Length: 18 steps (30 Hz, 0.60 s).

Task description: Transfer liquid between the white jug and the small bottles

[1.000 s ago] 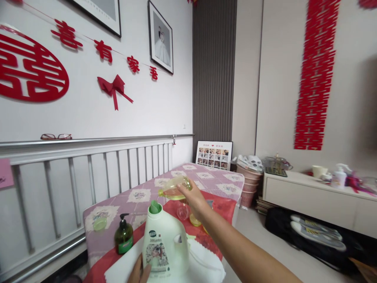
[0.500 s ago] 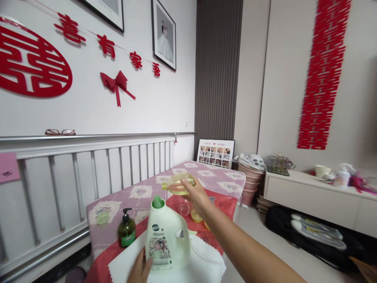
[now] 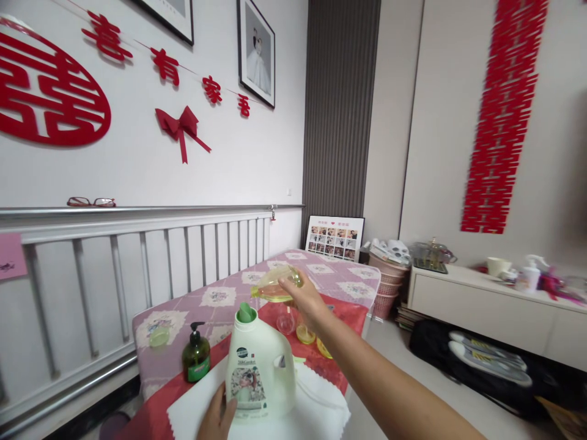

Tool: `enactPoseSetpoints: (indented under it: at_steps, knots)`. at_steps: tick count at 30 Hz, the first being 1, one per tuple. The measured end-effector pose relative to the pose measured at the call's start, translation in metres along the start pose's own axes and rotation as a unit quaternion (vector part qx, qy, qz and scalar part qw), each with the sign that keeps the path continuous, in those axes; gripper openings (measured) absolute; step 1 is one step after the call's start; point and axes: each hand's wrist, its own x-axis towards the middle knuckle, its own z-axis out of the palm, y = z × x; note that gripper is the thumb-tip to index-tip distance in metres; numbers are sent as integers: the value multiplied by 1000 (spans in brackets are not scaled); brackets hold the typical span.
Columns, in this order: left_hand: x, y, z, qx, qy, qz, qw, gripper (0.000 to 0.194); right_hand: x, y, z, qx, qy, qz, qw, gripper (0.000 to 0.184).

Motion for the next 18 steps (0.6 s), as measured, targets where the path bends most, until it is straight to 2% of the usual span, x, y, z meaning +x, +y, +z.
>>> enactPoseSetpoints:
  at_steps: [5, 13, 18]
  knots:
    - [-1, 0, -1, -4, 2, 1, 1000, 79, -1, 1, 0, -12, -3, -4, 1000, 66]
    - [-1, 2, 0, -6, -2, 0, 1000, 72, 1, 3, -4, -28, 4, -12, 1000, 69]
    - [-1, 1, 1, -13, -1, -5, 1000, 78, 0, 2, -5, -31, 1, -18, 999, 66]
